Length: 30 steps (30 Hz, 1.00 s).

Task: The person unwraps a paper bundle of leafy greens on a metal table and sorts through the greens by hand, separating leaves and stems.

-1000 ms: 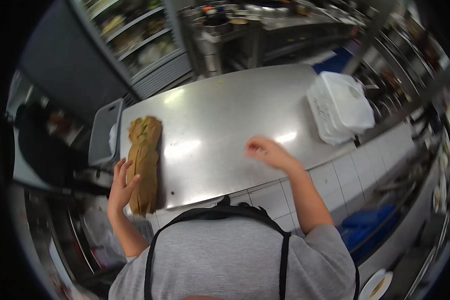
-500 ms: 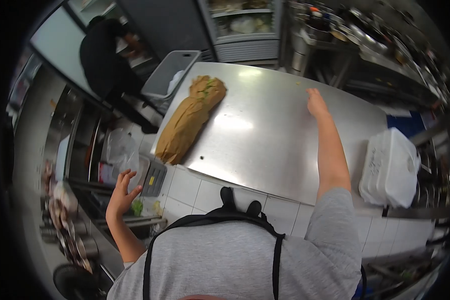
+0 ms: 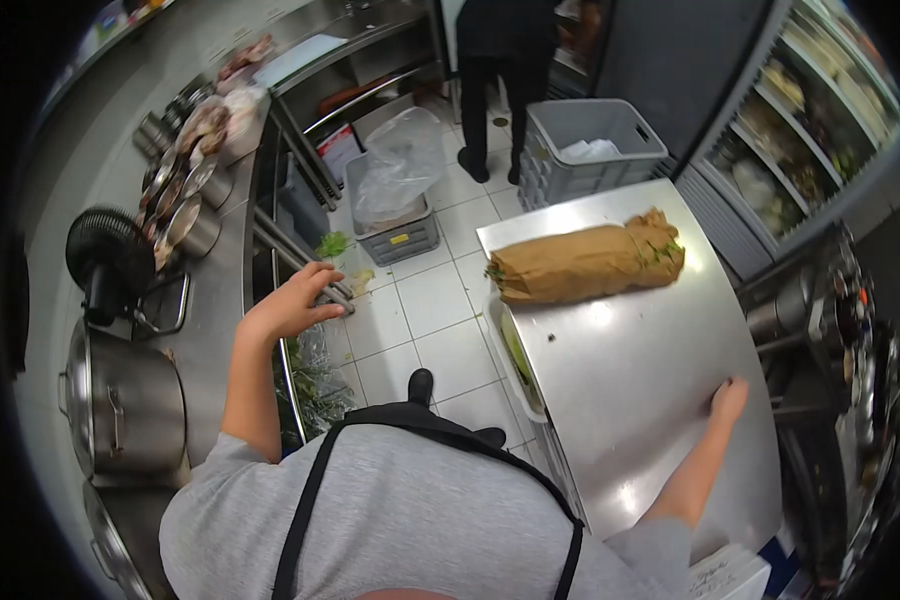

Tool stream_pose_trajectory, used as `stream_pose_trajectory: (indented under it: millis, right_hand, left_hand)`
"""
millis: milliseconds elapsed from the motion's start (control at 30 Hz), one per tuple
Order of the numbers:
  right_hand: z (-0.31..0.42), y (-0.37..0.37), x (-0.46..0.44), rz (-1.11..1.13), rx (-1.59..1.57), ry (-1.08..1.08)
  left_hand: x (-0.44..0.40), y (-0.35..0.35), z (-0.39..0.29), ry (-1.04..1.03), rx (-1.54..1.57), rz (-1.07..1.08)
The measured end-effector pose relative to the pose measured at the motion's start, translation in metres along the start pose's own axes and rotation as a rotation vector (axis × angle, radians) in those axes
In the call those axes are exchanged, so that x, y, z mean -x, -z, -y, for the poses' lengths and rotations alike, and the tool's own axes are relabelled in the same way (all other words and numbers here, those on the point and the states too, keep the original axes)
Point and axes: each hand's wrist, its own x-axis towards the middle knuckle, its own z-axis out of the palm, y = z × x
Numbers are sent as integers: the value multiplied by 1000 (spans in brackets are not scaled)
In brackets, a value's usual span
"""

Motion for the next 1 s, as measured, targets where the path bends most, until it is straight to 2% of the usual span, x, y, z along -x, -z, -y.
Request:
stream_pose_trajectory:
  millis: [133,200,267,333,467,567,600,667,767,833,900,967,1000]
  right_hand:
    - [97,-32,111,-185,-297,245]
    - [177,-32,172,-27,-557,269]
    - [231,-57,216,-30,-556,474]
    - [278,-46,242,-10,-542,540]
    - [315,-40,244,7,-540,628]
    - [339,-54,244,53,-581,719]
    - [356,-58,243,-52,-553,808]
    - [380,-65,237,22,-497,747]
    - [447,-45,246,67,-661,977]
    - [480,-43,255,196,-666,998]
    - [504,-54,260,232,-603,1013]
    - [526,-64,270,385,-707,933]
    - [533,-71,273,369,-760,956]
  left_hand:
    - [-6,-3,23,19,41,5]
    - [-17,-2,34,0,41,58]
    - [-26,6,36,-8,28,69]
    - [-36,10,44,-45,52,79]
    - [-43,24,70,-104,88,40]
    - [-41,34,114,-103,141,6]
    - [-40,39,129,-48,120,-9]
    - [-35,42,172,19,116,-70]
    - [-15,59,218,94,168,-162]
    - [-5,72,238,277,219,-163]
    - [-1,69,266,293,179,-182]
    - [3,64,286,357,179,-186]
    - [5,63,293,323,186,-158]
